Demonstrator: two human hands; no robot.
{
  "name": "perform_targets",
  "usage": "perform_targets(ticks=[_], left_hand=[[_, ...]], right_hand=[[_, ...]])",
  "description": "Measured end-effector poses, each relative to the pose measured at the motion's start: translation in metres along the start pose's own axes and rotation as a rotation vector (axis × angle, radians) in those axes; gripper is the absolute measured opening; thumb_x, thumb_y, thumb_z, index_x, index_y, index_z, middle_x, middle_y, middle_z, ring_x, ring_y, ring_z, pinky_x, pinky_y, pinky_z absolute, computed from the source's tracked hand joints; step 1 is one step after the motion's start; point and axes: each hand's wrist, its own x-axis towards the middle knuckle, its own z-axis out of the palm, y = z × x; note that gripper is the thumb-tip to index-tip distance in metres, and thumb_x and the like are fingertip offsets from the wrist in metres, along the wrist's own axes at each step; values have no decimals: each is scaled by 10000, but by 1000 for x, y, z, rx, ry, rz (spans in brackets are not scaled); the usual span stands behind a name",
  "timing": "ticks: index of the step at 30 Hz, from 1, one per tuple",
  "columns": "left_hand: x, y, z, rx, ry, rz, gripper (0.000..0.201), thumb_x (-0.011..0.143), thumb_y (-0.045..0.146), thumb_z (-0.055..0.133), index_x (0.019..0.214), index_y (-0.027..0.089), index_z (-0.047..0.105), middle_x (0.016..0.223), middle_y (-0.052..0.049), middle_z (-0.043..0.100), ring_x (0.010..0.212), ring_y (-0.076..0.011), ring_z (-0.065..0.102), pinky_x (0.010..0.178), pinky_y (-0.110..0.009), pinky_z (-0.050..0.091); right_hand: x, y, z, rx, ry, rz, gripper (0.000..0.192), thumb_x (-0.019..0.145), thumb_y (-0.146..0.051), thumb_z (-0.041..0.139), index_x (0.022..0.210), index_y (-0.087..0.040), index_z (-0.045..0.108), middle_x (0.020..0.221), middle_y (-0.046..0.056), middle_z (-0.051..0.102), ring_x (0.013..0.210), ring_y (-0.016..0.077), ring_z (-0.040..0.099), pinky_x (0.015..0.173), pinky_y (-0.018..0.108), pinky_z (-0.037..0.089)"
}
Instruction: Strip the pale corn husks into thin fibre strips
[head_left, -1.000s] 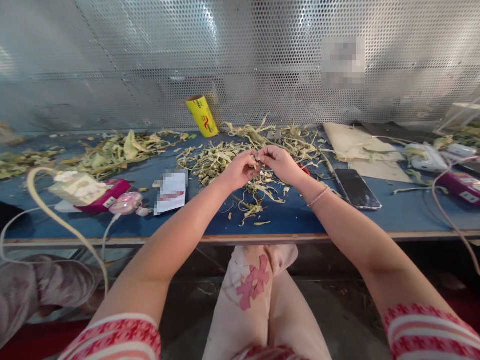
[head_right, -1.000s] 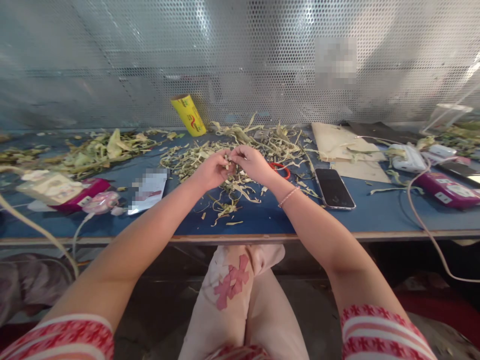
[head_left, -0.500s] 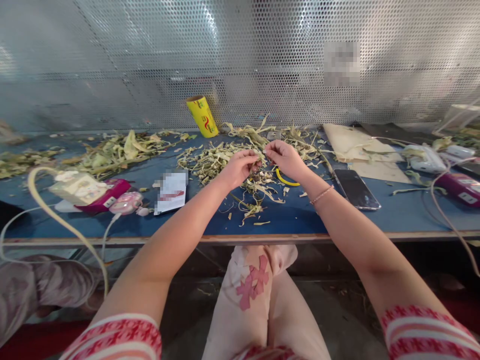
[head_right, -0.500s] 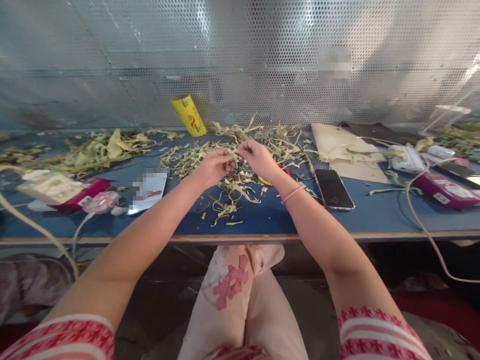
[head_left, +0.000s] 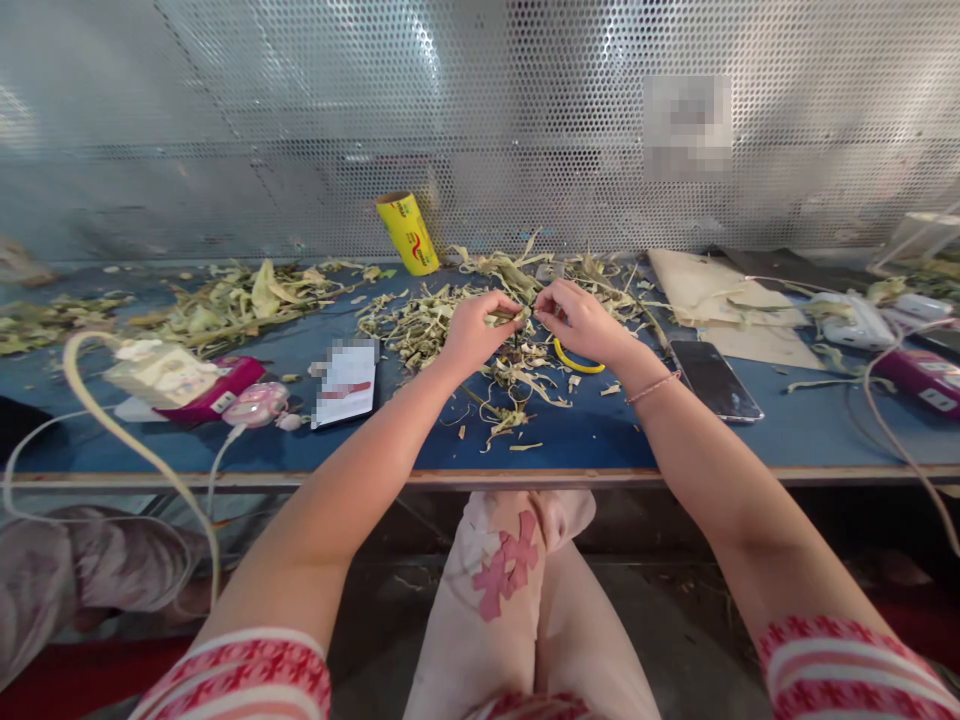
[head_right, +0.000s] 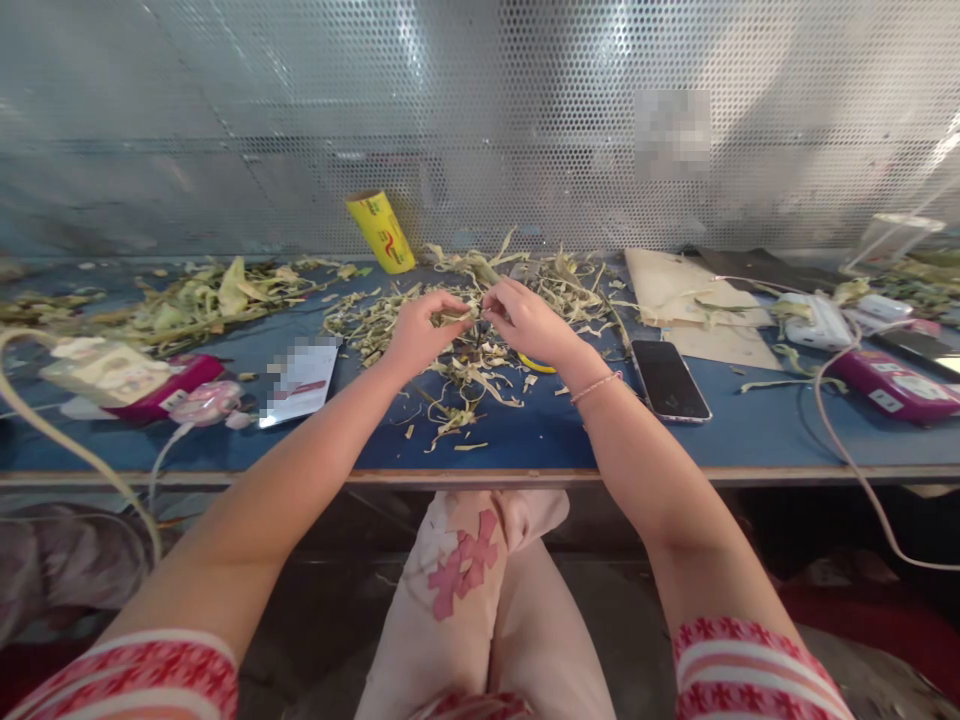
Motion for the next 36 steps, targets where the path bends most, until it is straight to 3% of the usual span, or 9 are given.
perform_targets(ticks=[11,24,31,36], left_hand=[[1,0,-4,193,66,65,150,615,100,695,682,232,668,736,-14,671,842,-214,592,961,-359,341],[-1,-1,0,299,7,136,134,637,95,669,654,222,629,719,-21,642,817,-216,553,928,-368,340],[-2,-10,2,296,-100,136,219,686,76,601,875,185,615,801,-18,664,797,-151,609,801,-287,456],[-5,-11,3,216,-185,126,173,738,149,594,911,152,583,838,-36,665,808,-142,617,803,-293,480]], right_hand=[[0,2,8,-4,70,17,47,872,-202,491,846,-199,529,825,54,551,754,170,492,721,318,429],[-1,-5,7,-55,61,-85,66,853,-153,457,818,-205,477,805,54,524,793,181,505,750,327,430],[1,-4,7,-59,40,-120,129,782,-88,474,791,-211,437,782,36,507,758,164,481,726,311,425],[1,0,7,-57,53,-141,120,774,-96,482,788,-204,432,778,31,498,749,158,469,717,309,423]])
